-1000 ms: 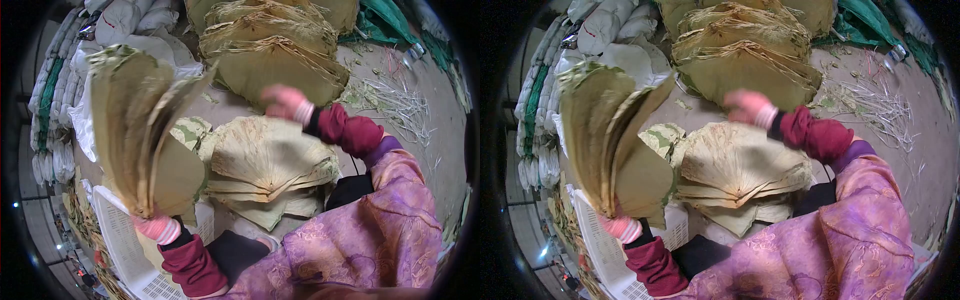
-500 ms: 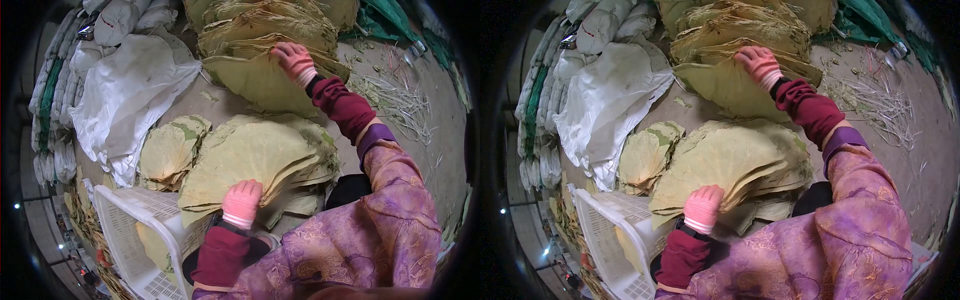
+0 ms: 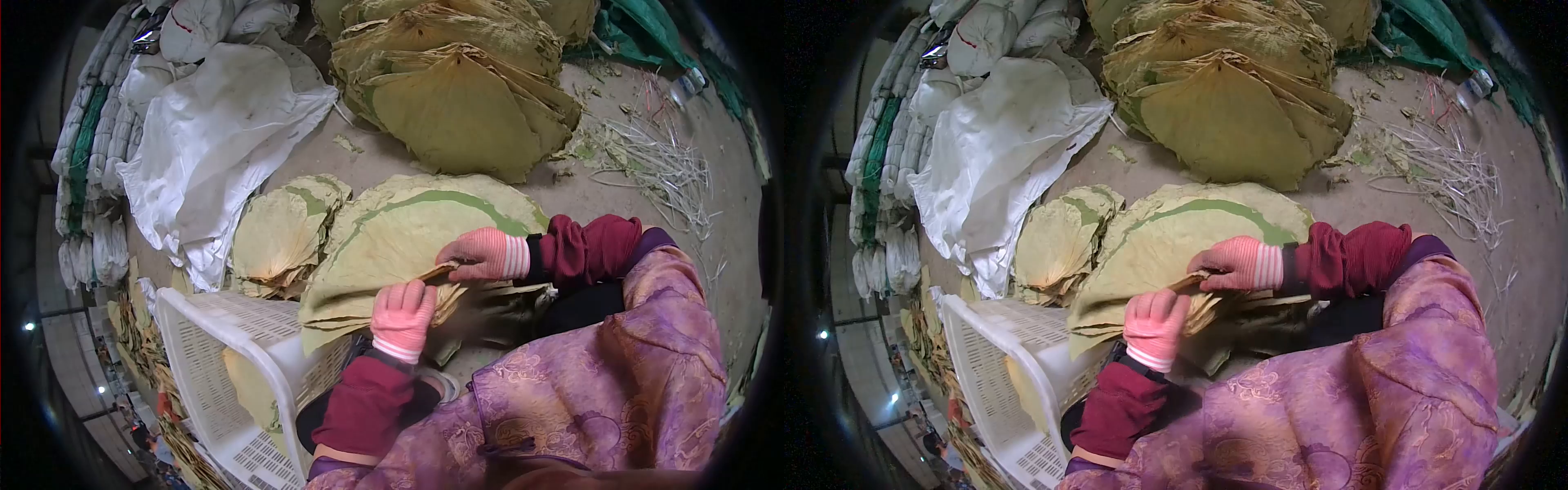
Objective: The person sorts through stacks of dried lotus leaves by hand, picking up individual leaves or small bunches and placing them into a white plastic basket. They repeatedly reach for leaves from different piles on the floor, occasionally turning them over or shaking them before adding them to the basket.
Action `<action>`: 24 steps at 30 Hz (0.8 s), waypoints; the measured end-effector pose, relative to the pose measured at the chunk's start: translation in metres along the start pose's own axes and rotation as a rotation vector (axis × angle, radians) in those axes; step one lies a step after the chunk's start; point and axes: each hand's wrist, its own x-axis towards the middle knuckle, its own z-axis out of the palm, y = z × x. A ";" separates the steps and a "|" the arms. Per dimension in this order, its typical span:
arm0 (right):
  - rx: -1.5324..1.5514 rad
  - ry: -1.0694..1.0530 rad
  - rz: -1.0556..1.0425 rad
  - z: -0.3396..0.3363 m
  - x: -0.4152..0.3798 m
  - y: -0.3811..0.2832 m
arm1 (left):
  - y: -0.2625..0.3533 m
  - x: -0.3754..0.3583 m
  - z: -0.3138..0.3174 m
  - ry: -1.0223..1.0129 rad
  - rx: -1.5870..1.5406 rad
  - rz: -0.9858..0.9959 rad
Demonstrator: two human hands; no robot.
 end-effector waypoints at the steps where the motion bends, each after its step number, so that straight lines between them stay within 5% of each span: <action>1: 0.163 -0.021 0.027 0.006 -0.002 0.009 | 0.002 -0.002 0.001 0.075 0.051 0.025; 4: 0.456 -0.206 0.065 0.008 0.001 0.021 | 0.007 0.002 -0.001 0.059 0.070 0.004; 9: 0.854 -0.069 0.355 0.015 0.004 0.037 | 0.003 0.005 0.005 0.084 0.061 0.051; 11: -0.193 0.146 -0.293 0.020 0.005 0.066 | -0.002 0.006 0.006 -0.010 -0.038 0.108; 14: -0.636 0.463 -0.415 -0.018 0.013 0.084 | -0.006 0.005 0.008 -0.078 -0.156 0.068; 15: 0.058 0.561 -0.049 -0.044 0.019 0.066 | -0.006 0.006 0.005 -0.074 -0.171 0.031; 16: -0.120 0.685 -0.054 -0.075 0.019 0.073 | -0.005 0.009 0.000 -0.078 -0.165 0.032; 17: 0.290 0.860 0.137 -0.096 0.019 0.076 | -0.005 0.009 -0.002 -0.075 -0.164 0.032; 18: 0.399 0.978 0.088 -0.115 0.015 0.075 | -0.005 0.009 -0.003 -0.034 -0.198 0.029; 24: 0.220 1.052 -0.049 -0.138 -0.006 0.087 | -0.009 0.012 -0.006 -0.020 -0.141 0.047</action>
